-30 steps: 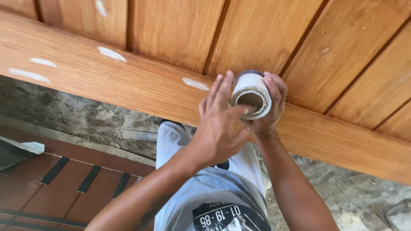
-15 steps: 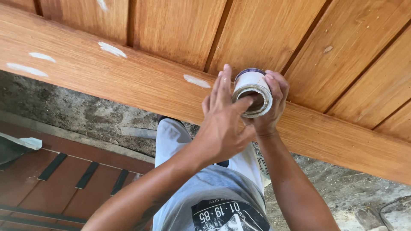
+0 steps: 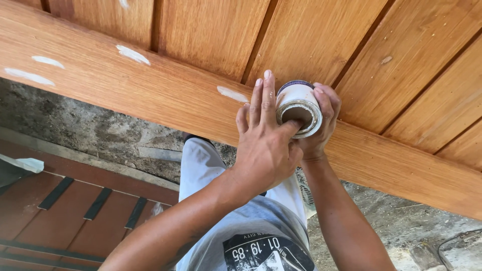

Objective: The person is applying wood filler to cracks in a wooden door using their fingers.

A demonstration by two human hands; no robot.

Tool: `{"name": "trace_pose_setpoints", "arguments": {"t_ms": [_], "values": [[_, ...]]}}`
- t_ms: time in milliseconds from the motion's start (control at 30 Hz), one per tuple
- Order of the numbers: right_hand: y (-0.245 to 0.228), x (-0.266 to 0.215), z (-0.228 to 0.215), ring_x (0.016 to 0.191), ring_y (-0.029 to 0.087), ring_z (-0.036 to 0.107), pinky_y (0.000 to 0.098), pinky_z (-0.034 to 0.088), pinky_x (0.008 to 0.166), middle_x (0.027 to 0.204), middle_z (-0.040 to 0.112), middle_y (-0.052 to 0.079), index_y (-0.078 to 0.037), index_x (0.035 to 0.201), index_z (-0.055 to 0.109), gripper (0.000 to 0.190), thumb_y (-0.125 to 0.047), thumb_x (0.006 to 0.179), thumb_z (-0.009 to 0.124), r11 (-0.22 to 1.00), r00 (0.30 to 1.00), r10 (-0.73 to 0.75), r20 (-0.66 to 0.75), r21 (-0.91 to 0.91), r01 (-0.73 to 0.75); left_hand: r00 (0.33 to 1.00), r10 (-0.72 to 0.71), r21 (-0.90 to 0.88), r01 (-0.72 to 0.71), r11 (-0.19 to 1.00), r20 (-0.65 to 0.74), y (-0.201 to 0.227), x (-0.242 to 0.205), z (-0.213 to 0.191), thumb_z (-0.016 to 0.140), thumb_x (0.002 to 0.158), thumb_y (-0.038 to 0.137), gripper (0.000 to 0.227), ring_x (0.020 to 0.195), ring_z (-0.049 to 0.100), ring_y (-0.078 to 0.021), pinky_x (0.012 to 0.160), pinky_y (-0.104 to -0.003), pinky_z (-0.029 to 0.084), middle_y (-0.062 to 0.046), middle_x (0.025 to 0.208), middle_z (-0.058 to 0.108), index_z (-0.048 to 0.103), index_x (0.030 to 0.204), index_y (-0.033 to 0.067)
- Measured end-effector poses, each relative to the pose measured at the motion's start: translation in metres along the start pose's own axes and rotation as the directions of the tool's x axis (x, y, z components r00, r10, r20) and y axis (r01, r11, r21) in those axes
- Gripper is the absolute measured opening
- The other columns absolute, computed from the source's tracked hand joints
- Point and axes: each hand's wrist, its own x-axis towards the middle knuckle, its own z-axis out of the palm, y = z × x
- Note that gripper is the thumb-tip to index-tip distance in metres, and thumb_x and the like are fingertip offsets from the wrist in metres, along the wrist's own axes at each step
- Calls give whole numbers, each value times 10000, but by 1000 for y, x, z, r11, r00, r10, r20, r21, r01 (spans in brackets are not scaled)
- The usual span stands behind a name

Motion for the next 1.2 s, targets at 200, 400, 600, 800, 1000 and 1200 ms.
{"name": "trace_pose_setpoints", "arguments": {"t_ms": [200, 400, 600, 800, 1000, 1200], "values": [[2, -3, 1, 1246, 353, 623, 443, 576, 1022, 1339, 568, 163, -98, 1385, 475, 607, -288, 952, 856, 999, 1000, 28, 2, -24, -28, 1000, 3, -3, -3, 1000, 11, -1, 1, -1, 724, 747, 204, 265, 1561, 99, -538, 1145, -687, 226, -353, 1656, 24, 787, 978, 91], [3, -4, 2, 1251, 362, 609, 457, 567, 1025, 1340, 551, 174, -89, 1399, 451, 632, -299, 960, 854, 1000, 1000, -4, 10, -30, 4, 997, -47, -44, 50, 998, 58, -5, 2, -3, 701, 739, 179, 297, 1559, 98, -547, 1148, -652, 251, -384, 1652, 33, 767, 992, 38], [-4, 3, -1, 1238, 364, 603, 474, 560, 1011, 1326, 545, 180, -86, 1379, 453, 730, -496, 886, 804, 999, 999, -34, 6, -10, 34, 986, -60, -73, 72, 995, 155, -4, 8, -12, 721, 722, 192, 414, 1524, 72, -566, 1113, -670, 238, -427, 1607, 9, 732, 1062, -44], [-6, 5, -4, 1245, 383, 583, 496, 541, 1020, 1328, 526, 202, -71, 1396, 444, 804, -540, 871, 831, 999, 998, -46, 41, -22, 47, 947, -135, -132, 179, 975, 290, -4, 11, -18, 735, 736, 210, 412, 1536, 39, -549, 1137, -657, 222, -423, 1609, -24, 719, 1043, -64], [-8, 5, -6, 1248, 397, 576, 493, 537, 1017, 1348, 517, 220, -58, 1404, 434, 833, -547, 873, 849, 998, 996, -59, 62, -15, 60, 941, -150, -213, 220, 952, 303, -8, 2, -19, 749, 782, 246, 495, 1547, 29, -530, 1183, -633, 180, -410, 1626, -11, 695, 1156, -75], [-10, 9, -10, 1283, 413, 578, 512, 522, 1065, 1385, 535, 206, -50, 1425, 438, 822, -494, 877, 861, 997, 996, -53, 65, 58, 49, 970, -114, -340, 184, 922, 217, -16, -5, -40, 719, 828, 201, 548, 1613, 87, -494, 1271, -527, 207, -404, 1688, 80, 617, 1274, -101]]}}
